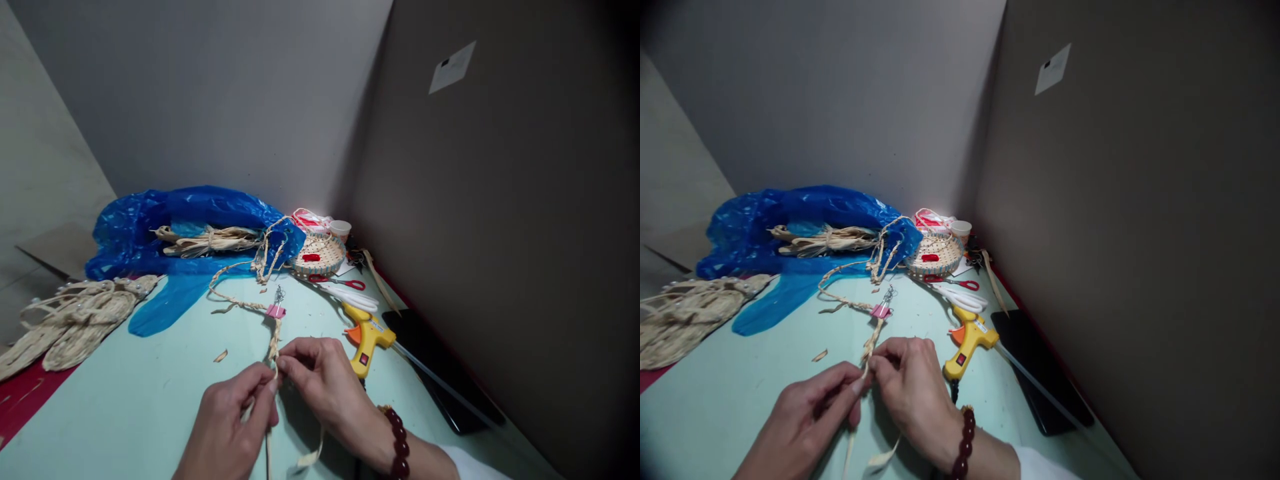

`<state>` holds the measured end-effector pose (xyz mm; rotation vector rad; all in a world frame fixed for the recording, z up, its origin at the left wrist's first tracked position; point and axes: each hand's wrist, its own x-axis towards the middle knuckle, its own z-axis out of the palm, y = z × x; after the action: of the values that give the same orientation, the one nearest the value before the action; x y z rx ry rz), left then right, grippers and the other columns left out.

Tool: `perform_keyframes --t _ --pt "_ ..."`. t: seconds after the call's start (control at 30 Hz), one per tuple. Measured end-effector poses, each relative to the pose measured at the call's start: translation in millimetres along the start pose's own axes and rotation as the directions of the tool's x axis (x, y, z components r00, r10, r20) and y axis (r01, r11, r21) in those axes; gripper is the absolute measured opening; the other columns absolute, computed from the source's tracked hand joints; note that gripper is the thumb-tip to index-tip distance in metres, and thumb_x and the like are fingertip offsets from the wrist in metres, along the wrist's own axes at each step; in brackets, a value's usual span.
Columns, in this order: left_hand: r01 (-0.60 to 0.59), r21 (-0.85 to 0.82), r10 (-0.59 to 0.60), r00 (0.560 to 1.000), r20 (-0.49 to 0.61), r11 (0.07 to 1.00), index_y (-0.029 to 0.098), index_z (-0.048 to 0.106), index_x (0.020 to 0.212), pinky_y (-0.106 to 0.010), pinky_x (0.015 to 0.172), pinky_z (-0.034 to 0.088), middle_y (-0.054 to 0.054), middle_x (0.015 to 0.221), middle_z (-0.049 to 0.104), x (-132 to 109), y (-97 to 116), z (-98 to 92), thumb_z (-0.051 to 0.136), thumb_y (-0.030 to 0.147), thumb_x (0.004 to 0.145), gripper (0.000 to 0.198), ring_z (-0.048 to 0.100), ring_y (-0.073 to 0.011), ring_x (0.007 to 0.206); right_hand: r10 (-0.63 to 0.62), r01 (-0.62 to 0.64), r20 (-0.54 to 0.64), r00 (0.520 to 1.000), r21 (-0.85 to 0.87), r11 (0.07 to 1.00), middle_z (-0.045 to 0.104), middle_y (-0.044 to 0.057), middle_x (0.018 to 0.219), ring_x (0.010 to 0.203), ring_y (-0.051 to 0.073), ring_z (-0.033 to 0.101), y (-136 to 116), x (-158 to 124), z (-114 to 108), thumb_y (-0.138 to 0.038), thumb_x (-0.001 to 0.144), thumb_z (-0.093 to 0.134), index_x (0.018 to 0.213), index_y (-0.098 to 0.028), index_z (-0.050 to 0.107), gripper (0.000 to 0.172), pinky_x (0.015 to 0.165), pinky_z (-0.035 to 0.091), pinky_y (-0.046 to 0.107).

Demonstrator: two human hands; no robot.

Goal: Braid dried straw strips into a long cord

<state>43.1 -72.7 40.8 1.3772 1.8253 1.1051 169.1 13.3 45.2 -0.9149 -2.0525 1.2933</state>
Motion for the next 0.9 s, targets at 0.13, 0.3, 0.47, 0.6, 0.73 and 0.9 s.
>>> perform_keyframes --t 0.13,0.3,0.47,0.6,0.73,0.9 --pt "-0.225 0.169 0.228 0.974 0.001 0.960 0.025 0.060 0.069 -0.028 0.059 0.041 -0.004 0.065 0.065 -6.7 -5.2 7.6 0.053 0.026 0.085 0.018 0.060 -0.0206 0.058 0.061 -0.072 0.085 0.995 0.139 0.988 0.054 -0.002 0.057 0.056 0.010 0.043 1.7 3.1 0.3 -0.020 0.082 0.053 0.068 -0.014 0.068 0.021 0.052 0.032 0.021" --pt "-0.312 0.315 0.297 0.950 0.095 0.896 0.023 0.064 0.069 -0.029 0.058 0.041 -0.006 0.069 0.067 -3.2 -11.3 3.5 0.053 0.025 0.086 0.020 0.062 -0.0218 0.062 0.129 -0.156 0.112 0.985 0.294 0.943 0.064 0.003 0.068 0.064 0.013 0.052 6.5 6.2 4.0 -0.023 0.075 0.061 0.074 -0.012 0.072 0.015 0.058 0.037 0.022" --pt "-0.115 0.186 0.134 0.987 -0.094 0.976 0.021 0.056 0.057 -0.026 0.057 0.038 -0.002 0.062 0.057 9.7 -5.3 -10.5 0.051 0.032 0.087 0.031 0.054 -0.0172 0.060 0.118 -0.154 0.113 0.987 0.398 0.904 0.067 0.004 0.067 0.065 0.014 0.056 1.8 4.5 1.8 -0.023 0.076 0.059 0.071 -0.012 0.073 0.018 0.064 0.041 0.023" --pt "0.202 -0.253 -0.176 0.977 0.124 0.946 0.020 0.059 0.075 -0.019 0.038 0.026 0.006 0.048 0.048 19.5 -6.0 -10.7 0.060 0.044 0.081 0.025 0.035 -0.0083 0.039 0.092 -0.145 0.144 0.985 0.418 0.897 0.067 0.004 0.067 0.065 0.013 0.056 0.0 2.8 1.3 -0.021 0.080 0.055 0.077 -0.012 0.073 0.021 0.063 0.041 0.022" --pt "0.366 -0.499 -0.243 0.924 0.295 0.786 0.018 0.058 0.073 -0.015 0.032 0.014 0.009 0.047 0.046 24.7 -12.6 -3.3 0.071 0.048 0.071 0.033 0.018 -0.0012 0.033 0.072 -0.105 0.140 0.988 0.242 0.965 0.067 0.001 0.069 0.061 0.011 0.052 5.3 2.4 -1.1 -0.022 0.083 0.054 0.085 -0.014 0.070 0.018 0.056 0.035 0.020" --pt "0.309 -0.378 -0.225 0.941 0.252 0.873 0.014 0.059 0.060 -0.014 0.033 0.012 0.009 0.038 0.040 27.7 -16.9 -5.3 0.066 0.046 0.076 0.036 0.023 -0.0008 0.030 -0.001 -0.008 0.174 0.985 0.049 0.999 0.070 0.000 0.072 0.068 0.013 0.059 1.7 -2.8 -7.2 -0.019 0.089 0.048 0.087 -0.017 0.062 0.015 0.063 0.039 0.021"
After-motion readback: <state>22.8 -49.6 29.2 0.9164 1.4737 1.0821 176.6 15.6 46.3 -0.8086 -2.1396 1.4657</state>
